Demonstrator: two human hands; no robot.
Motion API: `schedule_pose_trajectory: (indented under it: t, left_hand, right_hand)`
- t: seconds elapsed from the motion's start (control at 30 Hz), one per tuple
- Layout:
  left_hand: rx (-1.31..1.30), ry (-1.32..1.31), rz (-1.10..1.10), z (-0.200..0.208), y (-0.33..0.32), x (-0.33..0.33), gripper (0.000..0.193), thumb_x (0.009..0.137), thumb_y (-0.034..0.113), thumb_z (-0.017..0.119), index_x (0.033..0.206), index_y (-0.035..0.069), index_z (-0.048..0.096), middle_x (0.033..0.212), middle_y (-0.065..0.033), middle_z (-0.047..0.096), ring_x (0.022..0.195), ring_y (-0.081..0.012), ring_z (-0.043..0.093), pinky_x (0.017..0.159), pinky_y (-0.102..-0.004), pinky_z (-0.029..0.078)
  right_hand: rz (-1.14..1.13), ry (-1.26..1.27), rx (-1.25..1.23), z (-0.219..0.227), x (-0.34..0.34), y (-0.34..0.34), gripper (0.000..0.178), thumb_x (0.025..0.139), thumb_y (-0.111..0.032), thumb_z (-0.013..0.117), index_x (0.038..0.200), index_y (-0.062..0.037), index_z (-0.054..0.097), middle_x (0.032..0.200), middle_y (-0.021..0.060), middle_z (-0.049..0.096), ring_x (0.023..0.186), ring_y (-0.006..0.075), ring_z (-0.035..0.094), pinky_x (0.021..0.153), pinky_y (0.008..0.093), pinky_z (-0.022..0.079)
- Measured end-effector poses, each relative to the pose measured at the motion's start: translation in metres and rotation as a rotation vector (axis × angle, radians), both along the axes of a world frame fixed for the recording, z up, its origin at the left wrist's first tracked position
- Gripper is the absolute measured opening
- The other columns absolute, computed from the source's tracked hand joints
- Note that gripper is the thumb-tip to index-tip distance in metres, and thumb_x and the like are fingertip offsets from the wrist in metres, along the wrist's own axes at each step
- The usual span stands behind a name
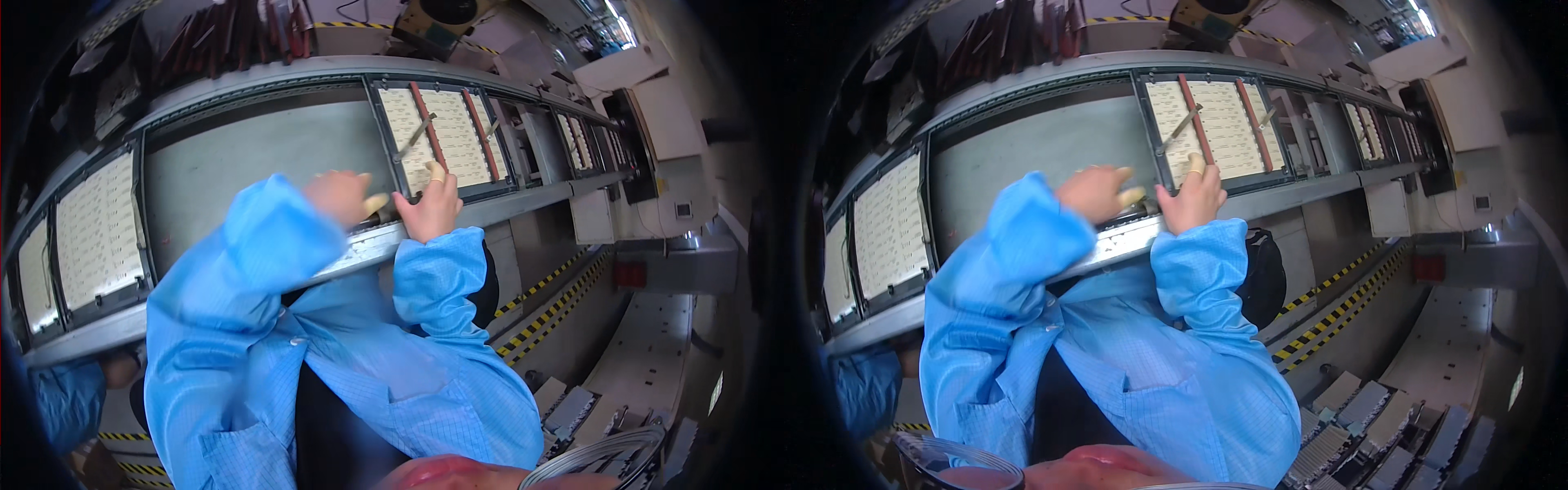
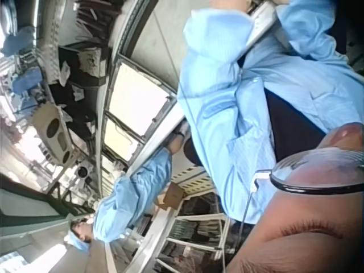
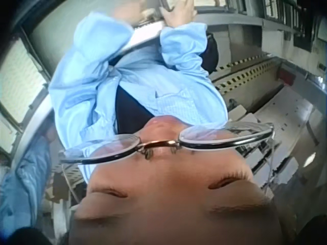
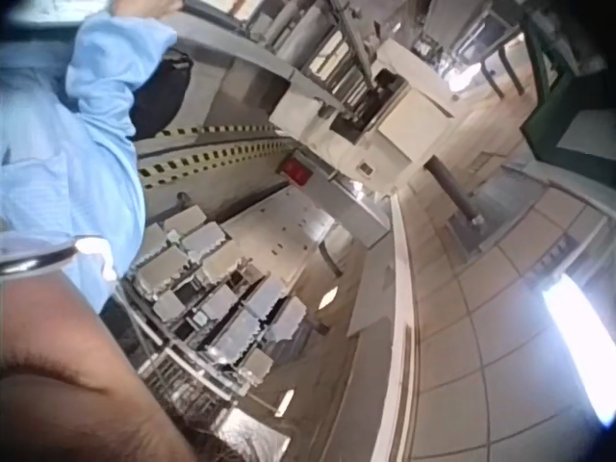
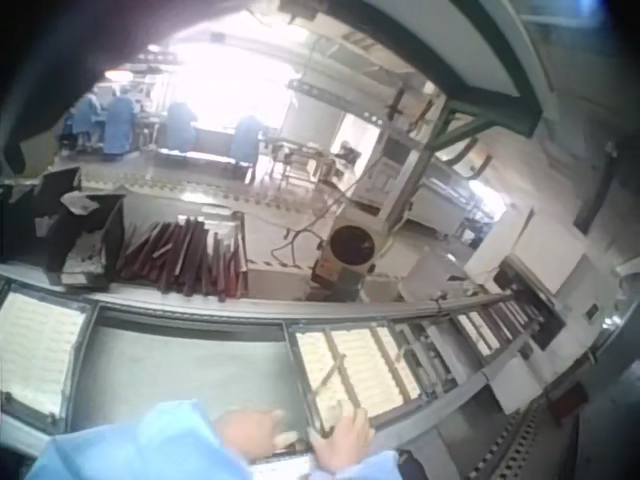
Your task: Manually placing small electronic components onto a circuit board panel at an assembly station.
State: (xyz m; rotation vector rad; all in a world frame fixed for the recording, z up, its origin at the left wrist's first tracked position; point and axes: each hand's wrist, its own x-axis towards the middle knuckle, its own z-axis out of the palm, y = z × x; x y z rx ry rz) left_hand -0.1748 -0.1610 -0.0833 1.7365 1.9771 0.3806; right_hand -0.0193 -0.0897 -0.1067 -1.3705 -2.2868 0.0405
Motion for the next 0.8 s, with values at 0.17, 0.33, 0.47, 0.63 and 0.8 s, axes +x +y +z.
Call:
schedule_pose_trajectory:
  t: [0.17,0.33,0.47,0.63,0.8]
  left_hand:
    - [0.591,0.531,0.343,-0.001,-0.184,-0.144,0.032,0.076,0.024,0.065,0.094,-0.001,0.061,0.102,-0.0218,0.057,0.101,-0.0372,0.051,0.089,-0.0462,0.040]
    - [0.299,0.813,0.810,-0.059,-0.375,-0.266,0.033,0.085,0.028,0.058,0.100,-0.001,0.059,0.104,-0.0226,0.056,0.094,-0.0384,0.053,0.082,-0.0436,0.042]
    - [0.113,0.673,0.811,-0.046,-0.449,-0.297,0.030,0.086,0.027,0.056,0.097,0.000,0.058,0.095,-0.0184,0.055,0.087,-0.0356,0.052,0.077,-0.0436,0.041]
    - [0.323,0.652,0.778,-0.064,-0.433,-0.323,0.029,0.085,0.026,0.057,0.090,-0.003,0.057,0.090,-0.0181,0.054,0.085,-0.0358,0.050,0.074,-0.0437,0.040]
    - [0.304,0.646,0.766,-0.050,-0.419,-0.310,0.032,0.080,0.025,0.062,0.085,-0.007,0.057,0.089,-0.0213,0.053,0.085,-0.0387,0.049,0.075,-0.0455,0.040]
  right_hand:
    - [-0.368,-0.022,0.037,0.000,-0.005,-0.032,0.068,0.065,-0.023,0.076,0.123,-0.0080,0.042,0.110,0.0145,0.047,0.105,0.0334,0.048,0.088,0.0454,0.035]
    - [-0.548,-0.121,0.085,0.001,-0.041,-0.032,0.064,0.070,-0.024,0.074,0.123,-0.0080,0.043,0.110,0.0144,0.047,0.106,0.0319,0.047,0.087,0.0425,0.037]
    - [-0.682,-0.144,0.007,0.017,-0.055,-0.057,0.064,0.072,-0.025,0.073,0.125,-0.0081,0.042,0.113,0.0143,0.046,0.107,0.0315,0.047,0.088,0.0413,0.037]
    - [-0.783,-0.227,0.013,-0.008,-0.055,-0.011,0.055,0.074,-0.027,0.070,0.120,-0.0090,0.047,0.111,0.0135,0.047,0.105,0.0295,0.047,0.084,0.0424,0.037]
    - [-0.512,-0.235,0.150,-0.024,-0.114,-0.048,0.045,0.074,-0.029,0.067,0.112,-0.0096,0.052,0.102,0.0125,0.049,0.097,0.0293,0.050,0.079,0.0432,0.038]
